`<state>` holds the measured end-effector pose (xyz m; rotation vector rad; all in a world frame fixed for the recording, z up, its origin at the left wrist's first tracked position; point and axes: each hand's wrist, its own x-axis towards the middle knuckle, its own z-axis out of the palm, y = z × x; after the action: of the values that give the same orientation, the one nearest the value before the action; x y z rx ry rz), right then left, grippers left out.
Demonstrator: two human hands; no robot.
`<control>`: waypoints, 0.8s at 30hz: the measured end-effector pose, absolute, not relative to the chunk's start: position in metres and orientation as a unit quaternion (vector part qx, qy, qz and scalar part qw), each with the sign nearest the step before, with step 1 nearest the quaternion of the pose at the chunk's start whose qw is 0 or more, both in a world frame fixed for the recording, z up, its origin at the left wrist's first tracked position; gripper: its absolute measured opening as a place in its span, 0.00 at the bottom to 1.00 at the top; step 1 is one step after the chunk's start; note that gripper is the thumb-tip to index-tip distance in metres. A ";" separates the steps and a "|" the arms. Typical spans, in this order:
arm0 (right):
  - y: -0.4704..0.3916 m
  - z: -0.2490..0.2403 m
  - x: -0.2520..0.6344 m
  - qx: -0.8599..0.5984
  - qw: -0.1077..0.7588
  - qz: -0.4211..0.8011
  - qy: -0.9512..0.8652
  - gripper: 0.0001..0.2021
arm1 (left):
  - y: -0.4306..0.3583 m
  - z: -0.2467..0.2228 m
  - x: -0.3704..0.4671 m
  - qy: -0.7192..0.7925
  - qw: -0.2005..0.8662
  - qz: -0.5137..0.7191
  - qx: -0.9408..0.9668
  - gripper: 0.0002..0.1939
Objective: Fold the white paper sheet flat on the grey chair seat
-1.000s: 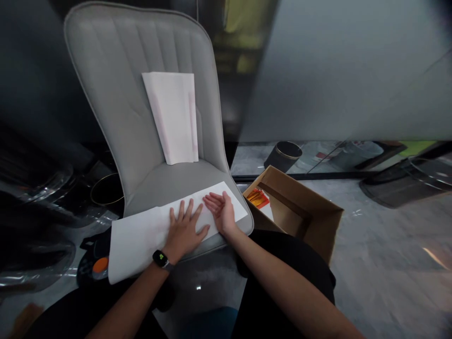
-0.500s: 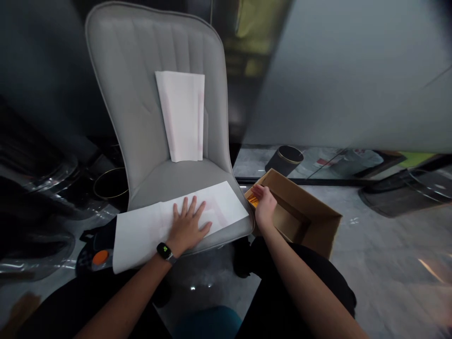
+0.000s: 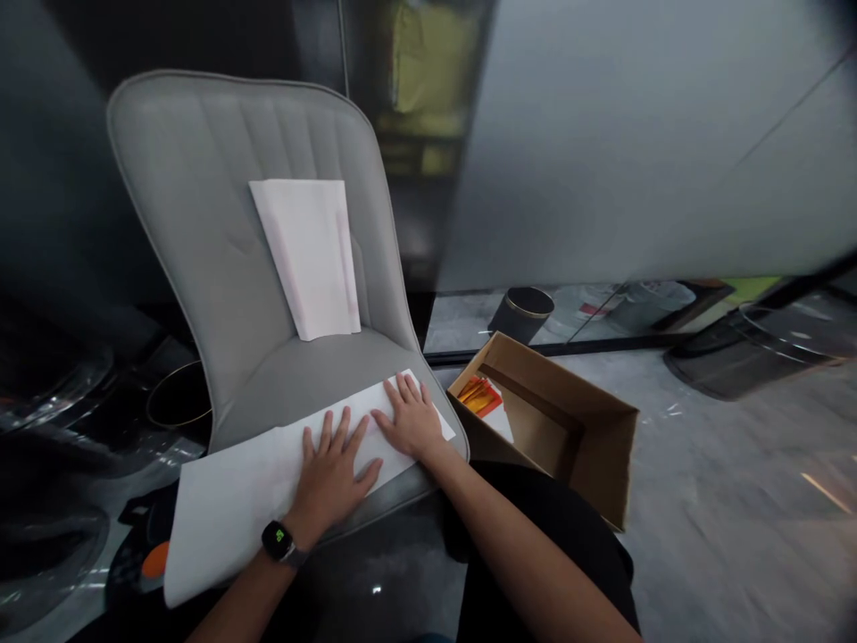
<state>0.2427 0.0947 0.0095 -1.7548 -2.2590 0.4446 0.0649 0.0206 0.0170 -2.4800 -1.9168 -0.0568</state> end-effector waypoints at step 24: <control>0.093 0.006 0.243 -0.594 0.143 0.145 -0.778 0.37 | 0.024 0.008 0.059 -0.603 -0.001 -0.014 -0.798 0.37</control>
<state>0.2428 0.0930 0.0055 -1.7133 -2.2444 0.4187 0.0589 0.0237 0.0081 -2.5073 -1.8945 -0.0437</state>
